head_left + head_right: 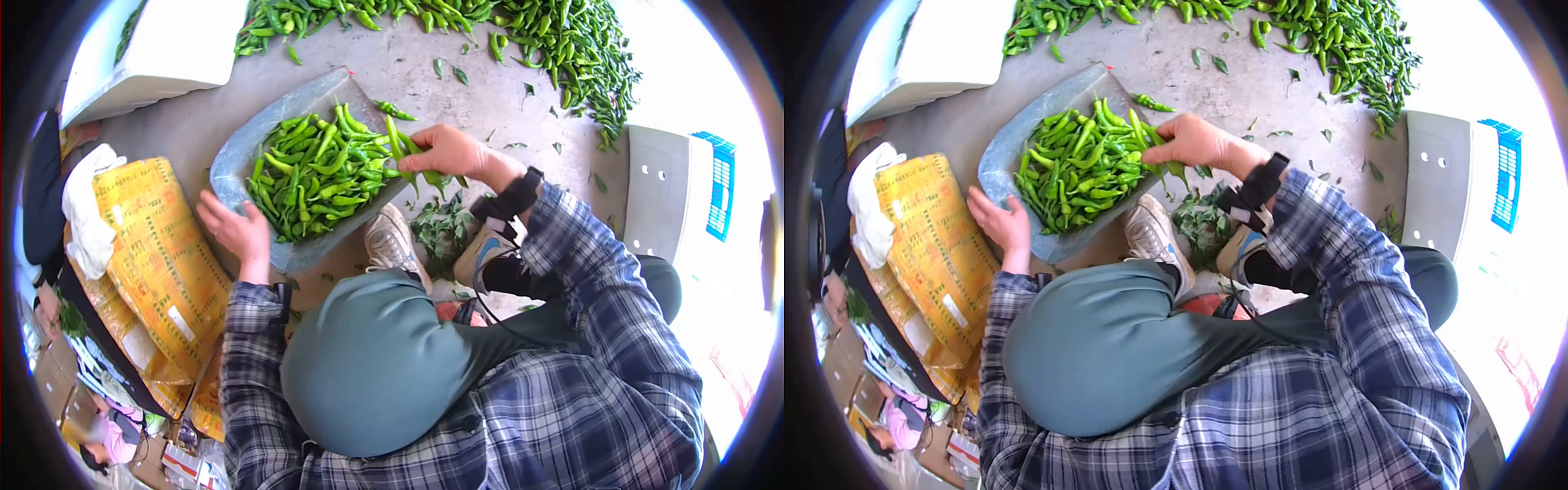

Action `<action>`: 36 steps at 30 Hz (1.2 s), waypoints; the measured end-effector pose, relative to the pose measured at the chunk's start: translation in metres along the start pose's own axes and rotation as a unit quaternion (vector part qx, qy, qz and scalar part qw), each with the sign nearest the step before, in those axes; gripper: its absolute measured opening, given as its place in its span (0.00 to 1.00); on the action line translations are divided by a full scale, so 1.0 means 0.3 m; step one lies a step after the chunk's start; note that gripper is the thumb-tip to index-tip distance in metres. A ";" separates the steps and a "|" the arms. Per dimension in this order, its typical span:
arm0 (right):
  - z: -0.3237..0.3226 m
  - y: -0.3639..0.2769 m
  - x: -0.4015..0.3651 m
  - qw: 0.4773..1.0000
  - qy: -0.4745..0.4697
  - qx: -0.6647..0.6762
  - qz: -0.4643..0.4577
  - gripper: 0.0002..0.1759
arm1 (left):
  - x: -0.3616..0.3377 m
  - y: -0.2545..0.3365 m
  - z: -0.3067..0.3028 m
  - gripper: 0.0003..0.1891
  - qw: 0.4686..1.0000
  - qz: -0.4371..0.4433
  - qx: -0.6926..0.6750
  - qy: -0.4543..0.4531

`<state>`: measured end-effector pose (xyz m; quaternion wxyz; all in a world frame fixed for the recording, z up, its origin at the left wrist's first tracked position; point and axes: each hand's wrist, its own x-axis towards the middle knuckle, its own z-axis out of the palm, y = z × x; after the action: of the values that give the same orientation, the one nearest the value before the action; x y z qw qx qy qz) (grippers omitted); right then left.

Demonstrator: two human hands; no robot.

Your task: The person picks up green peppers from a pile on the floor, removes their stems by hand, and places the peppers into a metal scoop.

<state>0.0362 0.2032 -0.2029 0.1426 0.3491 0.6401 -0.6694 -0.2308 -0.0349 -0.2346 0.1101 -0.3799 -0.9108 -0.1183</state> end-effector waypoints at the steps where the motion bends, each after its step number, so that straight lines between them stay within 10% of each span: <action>1: 0.021 -0.020 -0.016 0.994 0.033 -0.096 -0.039 0.19 | 0.010 0.060 -0.051 0.34 0.996 0.075 -0.010 0.042; 4: 0.111 -0.028 -0.033 0.986 0.046 -0.137 -0.082 0.18 | -0.025 0.231 -0.133 0.23 0.948 0.073 -0.257 -0.172; 7: 0.181 -0.072 -0.080 0.967 0.067 -0.204 -0.138 0.18 | -0.107 0.392 -0.147 0.15 0.702 -0.137 -0.594 -0.368; 14: 0.158 -0.017 -0.112 0.991 0.035 0.048 -0.121 0.18 | -0.082 0.424 -0.212 0.14 0.569 -0.210 -0.668 -0.431; 17: 0.075 -0.026 -0.165 0.961 -0.100 0.255 0.031 0.19 | -0.063 0.418 -0.250 0.14 0.546 -0.221 -0.687 -0.425; 18: 0.079 0.119 -0.088 0.998 -0.045 -0.032 0.005 0.20 | -0.062 0.422 -0.255 0.14 0.548 -0.230 -0.683 -0.424; 19: 0.084 0.184 -0.082 0.912 0.087 -0.401 -0.032 0.19 | -0.061 0.422 -0.252 0.14 0.535 -0.230 -0.695 -0.422; 22: 0.064 0.119 -0.112 0.992 0.029 -0.122 0.025 0.19 | -0.064 0.422 -0.237 0.14 0.534 -0.242 -0.693 -0.419; 27: 0.083 0.048 -0.142 0.974 -0.058 0.216 0.024 0.22 | -0.096 0.428 -0.208 0.11 0.511 -0.251 -0.651 -0.502; 36: 0.251 -0.001 -0.097 0.993 0.073 0.096 0.005 0.28 | -0.120 0.469 -0.165 0.09 0.590 -0.189 -0.543 -0.567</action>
<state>0.0354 0.1238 -0.1885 0.0647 0.4128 0.5799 -0.6994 -0.0995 0.0225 -0.1797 -0.6801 -0.1791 -0.6070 -0.3702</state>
